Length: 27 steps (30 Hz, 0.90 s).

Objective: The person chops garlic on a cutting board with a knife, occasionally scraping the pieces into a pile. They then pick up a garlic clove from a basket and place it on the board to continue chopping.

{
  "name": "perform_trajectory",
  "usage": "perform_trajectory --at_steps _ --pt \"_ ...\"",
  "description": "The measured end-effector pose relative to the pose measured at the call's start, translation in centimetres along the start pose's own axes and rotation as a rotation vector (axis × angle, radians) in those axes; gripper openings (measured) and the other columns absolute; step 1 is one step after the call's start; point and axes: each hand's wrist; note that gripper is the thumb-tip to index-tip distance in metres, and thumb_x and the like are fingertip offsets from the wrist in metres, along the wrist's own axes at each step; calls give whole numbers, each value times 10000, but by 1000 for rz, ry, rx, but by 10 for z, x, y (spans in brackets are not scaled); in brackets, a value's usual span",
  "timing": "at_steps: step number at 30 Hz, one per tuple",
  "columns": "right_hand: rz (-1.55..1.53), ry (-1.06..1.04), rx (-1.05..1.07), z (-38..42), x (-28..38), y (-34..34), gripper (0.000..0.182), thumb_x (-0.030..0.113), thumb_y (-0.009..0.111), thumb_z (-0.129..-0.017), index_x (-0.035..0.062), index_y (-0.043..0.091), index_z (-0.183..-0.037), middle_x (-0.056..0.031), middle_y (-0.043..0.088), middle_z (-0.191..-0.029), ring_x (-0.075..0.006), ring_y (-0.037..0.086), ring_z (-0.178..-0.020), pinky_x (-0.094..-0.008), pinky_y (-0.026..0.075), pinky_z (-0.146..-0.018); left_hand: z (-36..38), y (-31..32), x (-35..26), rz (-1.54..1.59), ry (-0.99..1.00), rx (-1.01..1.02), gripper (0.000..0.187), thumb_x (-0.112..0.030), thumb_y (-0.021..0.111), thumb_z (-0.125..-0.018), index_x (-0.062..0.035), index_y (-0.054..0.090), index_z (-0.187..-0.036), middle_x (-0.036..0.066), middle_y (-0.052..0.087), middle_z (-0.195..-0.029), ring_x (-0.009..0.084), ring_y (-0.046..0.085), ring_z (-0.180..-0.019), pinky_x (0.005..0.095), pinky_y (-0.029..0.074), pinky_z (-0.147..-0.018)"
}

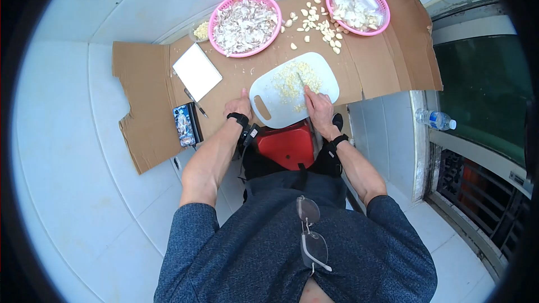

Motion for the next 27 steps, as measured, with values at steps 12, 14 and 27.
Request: perform_trajectory --at_steps 12,14,27 --pt "13 -20 -55 -1 0 -1 312 101 798 -1012 51 779 -1319 -123 689 -773 -284 675 -726 -425 510 -735 22 -11 -8 70 -52 -49 946 -760 734 -948 102 733 -1338 315 727 -1404 415 721 -1300 487 562 -1122" --pt "32 -2 -40 0 -1 3 309 102 797 -1013 51 779 -1318 -122 692 -776 -283 677 -727 -426 511 -736 19 -16 -9 34 -35 -49 936 -752 736 -951 102 737 -1332 309 733 -1397 414 724 -1296 489 565 -1118" --pt "16 -4 -59 -8 -14 -13 340 98 785 -1015 50 757 -1351 -113 699 -800 -277 685 -764 -427 509 -749 38 -24 -18 23 -38 17 907 -767 570 -1061 88 763 -1290 294 772 -1310 392 735 -1228 471 550 -1068"
Point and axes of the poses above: each hand's wrist, its own z-axis away from the middle knuckle, its own y-axis out of the palm, x = y × z
